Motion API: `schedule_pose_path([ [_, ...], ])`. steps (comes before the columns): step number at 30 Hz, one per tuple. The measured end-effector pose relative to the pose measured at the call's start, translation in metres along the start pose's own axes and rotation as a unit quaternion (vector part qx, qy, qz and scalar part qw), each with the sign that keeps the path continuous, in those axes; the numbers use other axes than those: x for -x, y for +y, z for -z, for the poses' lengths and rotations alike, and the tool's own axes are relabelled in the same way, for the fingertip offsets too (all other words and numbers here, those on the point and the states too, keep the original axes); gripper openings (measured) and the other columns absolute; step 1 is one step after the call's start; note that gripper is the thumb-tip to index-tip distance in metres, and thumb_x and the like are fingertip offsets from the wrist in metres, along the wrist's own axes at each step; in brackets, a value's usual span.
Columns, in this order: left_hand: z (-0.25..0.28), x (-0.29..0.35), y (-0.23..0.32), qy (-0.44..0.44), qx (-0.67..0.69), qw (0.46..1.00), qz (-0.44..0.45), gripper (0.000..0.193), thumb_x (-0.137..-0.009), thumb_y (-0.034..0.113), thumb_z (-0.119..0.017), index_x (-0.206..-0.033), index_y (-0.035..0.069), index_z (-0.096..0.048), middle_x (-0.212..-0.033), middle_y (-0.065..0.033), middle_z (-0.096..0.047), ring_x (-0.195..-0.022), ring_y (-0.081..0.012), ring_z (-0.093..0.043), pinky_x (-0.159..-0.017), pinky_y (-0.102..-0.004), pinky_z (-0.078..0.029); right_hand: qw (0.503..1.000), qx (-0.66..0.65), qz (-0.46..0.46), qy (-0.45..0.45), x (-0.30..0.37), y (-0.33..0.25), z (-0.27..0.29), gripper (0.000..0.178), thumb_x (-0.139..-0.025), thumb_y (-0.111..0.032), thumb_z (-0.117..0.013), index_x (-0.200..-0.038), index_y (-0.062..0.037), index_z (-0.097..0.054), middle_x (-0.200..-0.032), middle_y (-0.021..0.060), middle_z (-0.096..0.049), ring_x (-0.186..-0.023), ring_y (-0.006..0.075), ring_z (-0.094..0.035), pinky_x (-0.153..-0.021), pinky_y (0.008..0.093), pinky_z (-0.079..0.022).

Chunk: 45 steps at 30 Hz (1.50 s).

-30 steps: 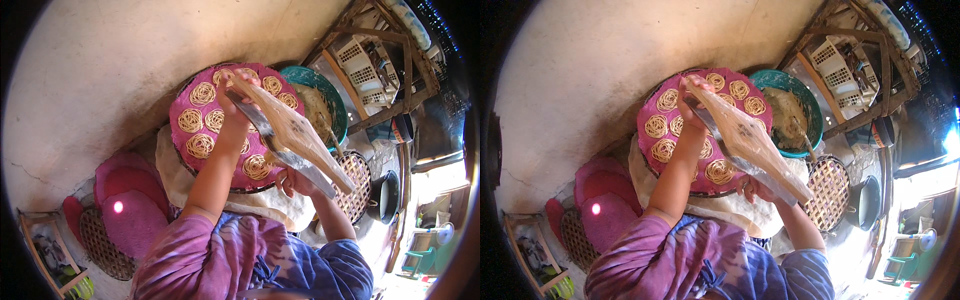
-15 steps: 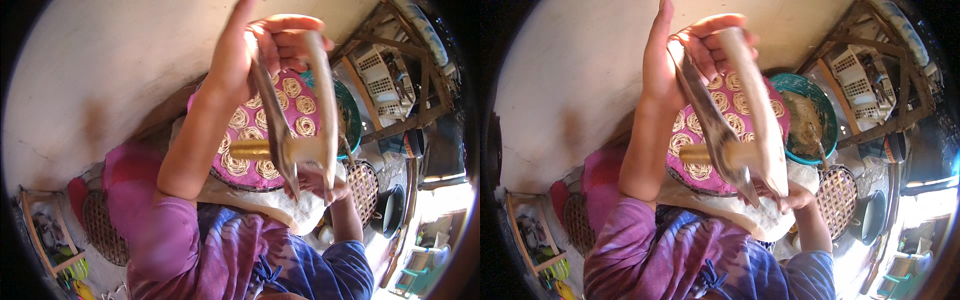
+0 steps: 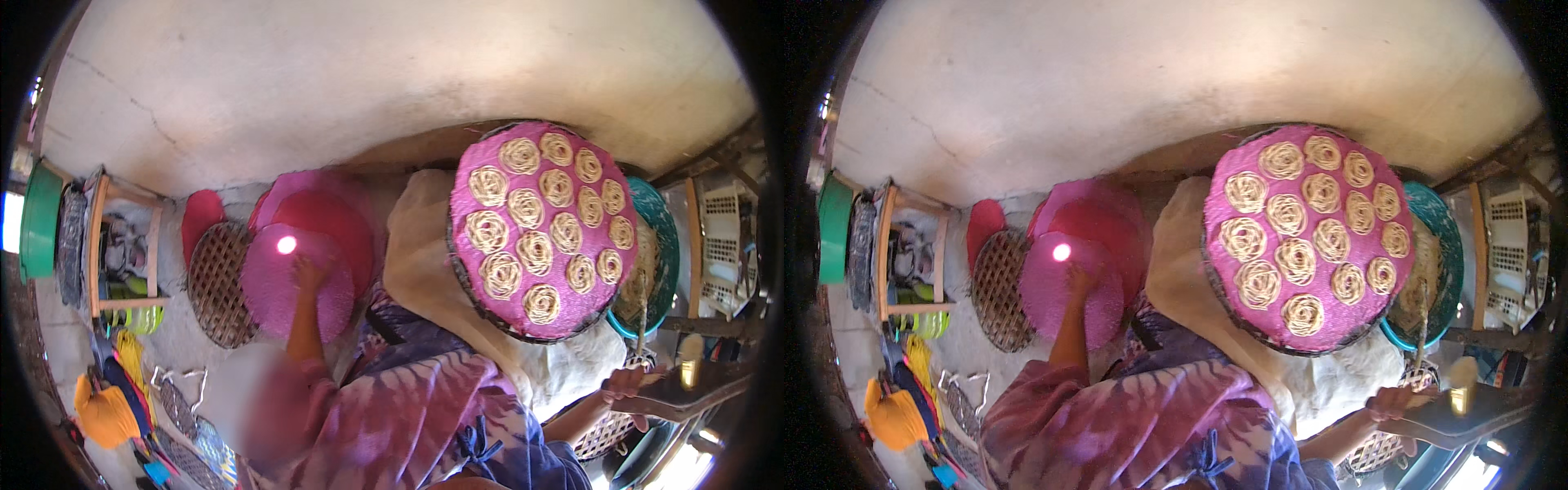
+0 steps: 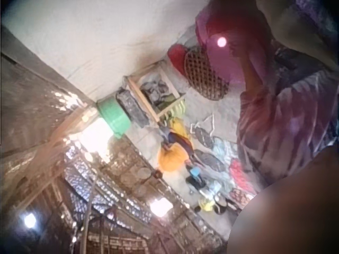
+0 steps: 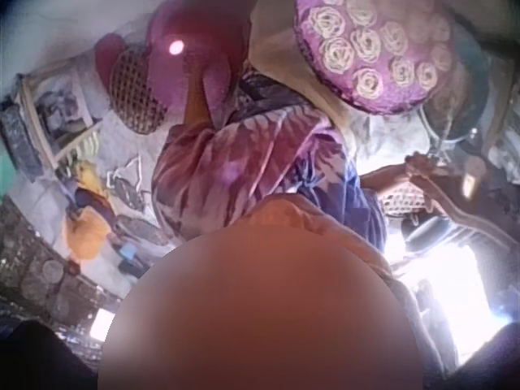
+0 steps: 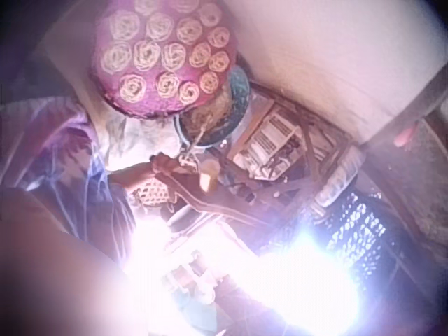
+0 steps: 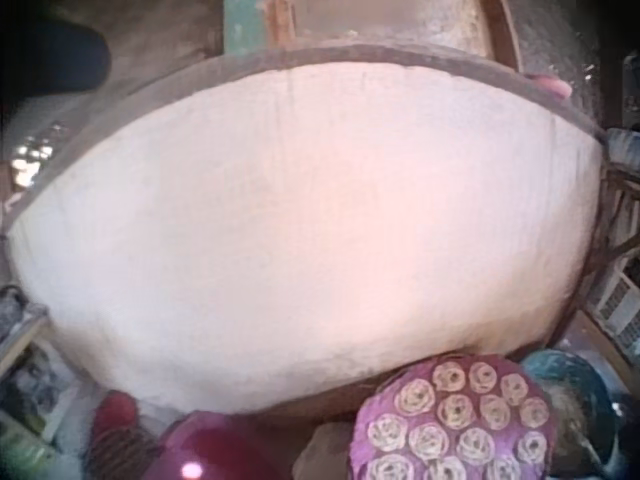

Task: The person uses a handheld extruder to press dough into thin strands, forming spiral-shaped noodles on a pink mat. They repeatedly load dough into the extruder, press it out, and arrange the resulting noodles in neat coils.

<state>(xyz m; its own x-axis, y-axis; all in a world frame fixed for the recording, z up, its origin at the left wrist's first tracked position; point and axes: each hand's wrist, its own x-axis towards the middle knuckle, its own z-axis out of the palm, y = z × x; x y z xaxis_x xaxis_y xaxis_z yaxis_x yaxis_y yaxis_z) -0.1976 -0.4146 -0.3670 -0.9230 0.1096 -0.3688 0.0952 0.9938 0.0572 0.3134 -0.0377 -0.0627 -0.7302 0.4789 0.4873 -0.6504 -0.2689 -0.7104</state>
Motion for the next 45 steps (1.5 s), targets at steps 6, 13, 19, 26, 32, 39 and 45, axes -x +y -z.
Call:
schedule_pose_path([
  [6,-0.042,0.018,0.017,0.074,0.032,0.991,-0.103,0.096,-0.083,0.056,-0.065,-0.153,0.009,-0.020,-0.159,-0.0221,-0.013,-0.145,-0.0450,-0.015,-0.112,-0.0628,-0.021,0.998,0.027,0.050,-0.036,-0.009,-0.015,-0.001,0.127,-0.054,-0.049,-0.091,-0.150,-0.0001,-0.023,-0.105,0.0126,-0.049,-0.088,0.0231,-0.049,-0.078,0.0346,-0.038],
  [13,0.013,-0.041,-0.021,0.191,0.220,0.941,-0.172,0.055,-0.083,0.041,-0.072,-0.122,0.003,-0.062,-0.130,-0.0217,-0.055,-0.121,-0.0391,-0.052,-0.104,-0.0451,-0.040,0.993,0.047,0.097,-0.051,0.000,-0.030,-0.006,0.132,-0.051,-0.050,-0.093,-0.151,-0.0039,-0.021,-0.095,0.0070,-0.048,-0.077,0.0185,-0.048,-0.070,0.0316,-0.037],
  [19,0.012,-0.049,-0.117,0.203,0.150,0.943,0.215,0.069,-0.076,0.052,-0.075,-0.124,0.006,-0.058,-0.121,-0.0116,-0.063,-0.117,-0.0323,-0.057,-0.096,-0.0526,-0.046,0.992,0.054,0.111,-0.041,0.015,-0.036,-0.010,0.134,-0.050,-0.051,-0.094,-0.152,-0.0055,-0.019,-0.091,0.0046,-0.048,-0.071,0.0164,-0.048,-0.067,0.0300,-0.037],
  [26,0.030,-0.053,-0.159,0.217,0.228,0.948,0.047,0.041,-0.077,0.035,-0.076,-0.094,0.000,-0.067,-0.092,-0.0170,-0.070,-0.086,-0.0345,-0.067,-0.076,-0.0437,-0.054,0.993,0.046,0.108,-0.017,0.025,-0.039,-0.003,0.135,-0.050,-0.050,-0.094,-0.152,-0.0053,-0.017,-0.090,0.0045,-0.047,-0.070,0.0161,-0.046,-0.066,0.0294,-0.036],
  [32,-0.009,-0.023,-0.192,-0.002,0.158,0.980,0.122,0.043,-0.075,0.037,-0.073,-0.088,-0.003,-0.068,-0.092,-0.0257,-0.068,-0.090,-0.0399,-0.067,-0.080,-0.0442,-0.053,0.994,0.033,0.108,-0.007,0.027,-0.050,0.011,0.136,-0.050,-0.050,-0.094,-0.152,-0.0052,-0.016,-0.090,0.0044,-0.047,-0.069,0.0159,-0.045,-0.066,0.0289,-0.036],
  [39,-0.004,-0.002,-0.142,0.151,0.080,0.979,0.115,0.037,-0.085,0.032,-0.063,-0.104,0.000,-0.070,-0.091,-0.0262,-0.069,-0.095,-0.0375,-0.068,-0.083,-0.0459,-0.053,0.995,0.030,0.093,0.024,0.054,-0.056,0.029,0.137,-0.051,-0.050,-0.095,-0.152,-0.0050,-0.014,-0.090,0.0042,-0.046,-0.068,0.0155,-0.044,-0.065,0.0283,-0.035],
  [45,0.176,0.041,-0.037,0.252,0.132,0.959,-0.004,0.046,-0.090,-0.001,-0.047,-0.134,0.007,-0.056,-0.103,-0.0239,-0.068,-0.095,-0.0337,-0.068,-0.084,-0.0402,-0.053,0.989,-0.028,0.142,0.039,0.064,-0.049,0.031,0.136,-0.052,-0.047,-0.094,-0.154,-0.0075,-0.013,-0.091,0.0058,-0.047,-0.069,0.0177,-0.047,-0.066,0.0310,-0.039],
])
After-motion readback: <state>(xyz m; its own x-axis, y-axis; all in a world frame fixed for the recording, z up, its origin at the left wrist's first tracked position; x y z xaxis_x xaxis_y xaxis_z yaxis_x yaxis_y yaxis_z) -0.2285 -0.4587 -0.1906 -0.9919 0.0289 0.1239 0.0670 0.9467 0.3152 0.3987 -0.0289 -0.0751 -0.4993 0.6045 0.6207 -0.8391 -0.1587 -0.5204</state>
